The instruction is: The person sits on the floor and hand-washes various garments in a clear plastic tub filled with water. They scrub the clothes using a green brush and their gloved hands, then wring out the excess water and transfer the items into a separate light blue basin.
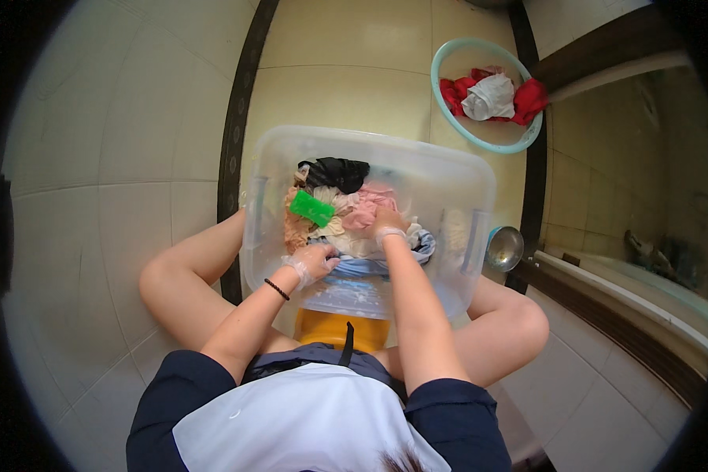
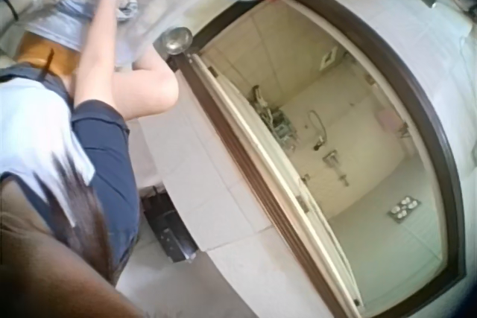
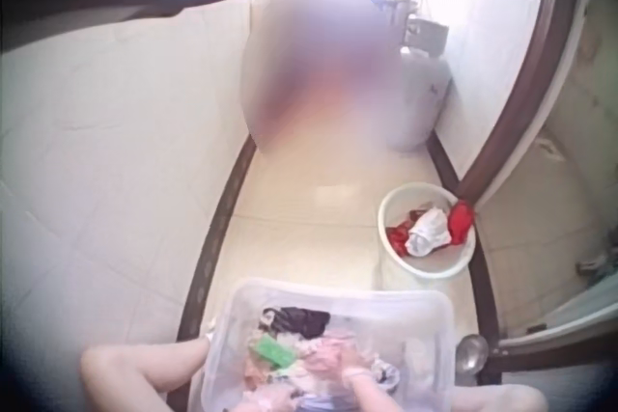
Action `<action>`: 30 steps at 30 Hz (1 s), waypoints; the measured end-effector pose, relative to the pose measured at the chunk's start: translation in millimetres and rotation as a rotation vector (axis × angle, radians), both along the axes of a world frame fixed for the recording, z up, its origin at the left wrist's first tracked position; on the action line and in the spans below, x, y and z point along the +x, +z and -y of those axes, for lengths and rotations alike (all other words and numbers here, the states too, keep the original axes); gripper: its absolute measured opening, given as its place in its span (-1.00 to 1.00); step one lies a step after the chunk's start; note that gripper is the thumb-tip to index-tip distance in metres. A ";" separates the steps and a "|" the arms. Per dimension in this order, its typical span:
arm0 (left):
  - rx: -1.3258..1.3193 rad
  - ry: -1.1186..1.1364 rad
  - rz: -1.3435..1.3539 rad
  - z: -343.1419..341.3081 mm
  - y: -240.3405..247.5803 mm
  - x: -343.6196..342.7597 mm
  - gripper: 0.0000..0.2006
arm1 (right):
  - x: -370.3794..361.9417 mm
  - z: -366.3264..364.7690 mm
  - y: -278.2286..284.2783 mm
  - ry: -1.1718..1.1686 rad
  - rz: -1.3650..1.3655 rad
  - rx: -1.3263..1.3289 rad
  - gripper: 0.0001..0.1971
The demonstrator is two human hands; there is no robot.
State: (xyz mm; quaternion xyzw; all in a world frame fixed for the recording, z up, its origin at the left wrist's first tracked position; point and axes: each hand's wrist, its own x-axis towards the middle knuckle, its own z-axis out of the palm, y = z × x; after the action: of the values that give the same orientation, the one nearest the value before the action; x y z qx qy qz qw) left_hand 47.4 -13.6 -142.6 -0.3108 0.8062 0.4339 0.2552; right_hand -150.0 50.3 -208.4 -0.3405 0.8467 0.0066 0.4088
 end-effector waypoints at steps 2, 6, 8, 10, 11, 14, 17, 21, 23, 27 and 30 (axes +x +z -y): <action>0.004 -0.039 0.003 1.1 1.5 -11.5 -0.69 | -14.9 -17.7 -20.6 -0.097 0.108 -0.110 -0.59; 0.018 -0.019 -0.056 -2.1 -11.0 -16.9 -0.69 | -48.1 -27.6 4.3 -0.812 0.487 -0.546 -0.80; 0.030 0.013 -0.056 -2.0 -10.3 -15.3 -0.70 | -64.4 -15.0 40.2 -0.771 0.393 -0.724 -0.86; 0.055 -0.014 -0.034 -4.0 -8.5 -19.6 -0.67 | -77.7 -10.0 69.6 -0.701 0.190 -0.883 -0.86; 0.062 -0.021 -0.018 -3.5 -7.2 -19.6 -0.65 | -77.5 -4.3 87.3 -0.772 0.211 -0.950 -0.86; 0.049 -0.017 -0.076 -4.4 -14.0 -14.3 -0.67 | -65.0 9.2 140.5 -0.996 0.380 -1.148 -0.76; 0.018 0.057 -0.090 -2.2 -11.7 -16.6 -0.71 | -43.9 18.6 185.8 -1.105 0.554 -1.213 -0.71; -0.054 0.165 -0.134 0.0 -18.0 -23.6 -0.68 | -27.6 13.9 230.3 -0.979 0.630 -1.262 -0.71; -0.089 0.234 -0.139 0.2 -24.1 -24.3 -0.67 | -27.7 8.4 247.6 -0.896 0.604 -1.281 -0.73; -0.098 0.327 -0.184 -0.7 -20.0 -21.7 -0.64 | -22.7 1.7 289.5 -0.940 0.583 -1.458 -0.81; -0.071 0.269 -0.093 -1.3 -8.9 -20.4 -0.63 | -15.3 -0.1 325.7 -1.038 0.535 -1.569 -0.86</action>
State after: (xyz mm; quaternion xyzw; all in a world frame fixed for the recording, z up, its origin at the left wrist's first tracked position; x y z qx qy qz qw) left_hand 27.0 -12.4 -151.5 -0.4045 0.7830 0.4494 0.1458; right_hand -165.2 50.4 117.2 -0.0909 0.5346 -0.8169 0.1967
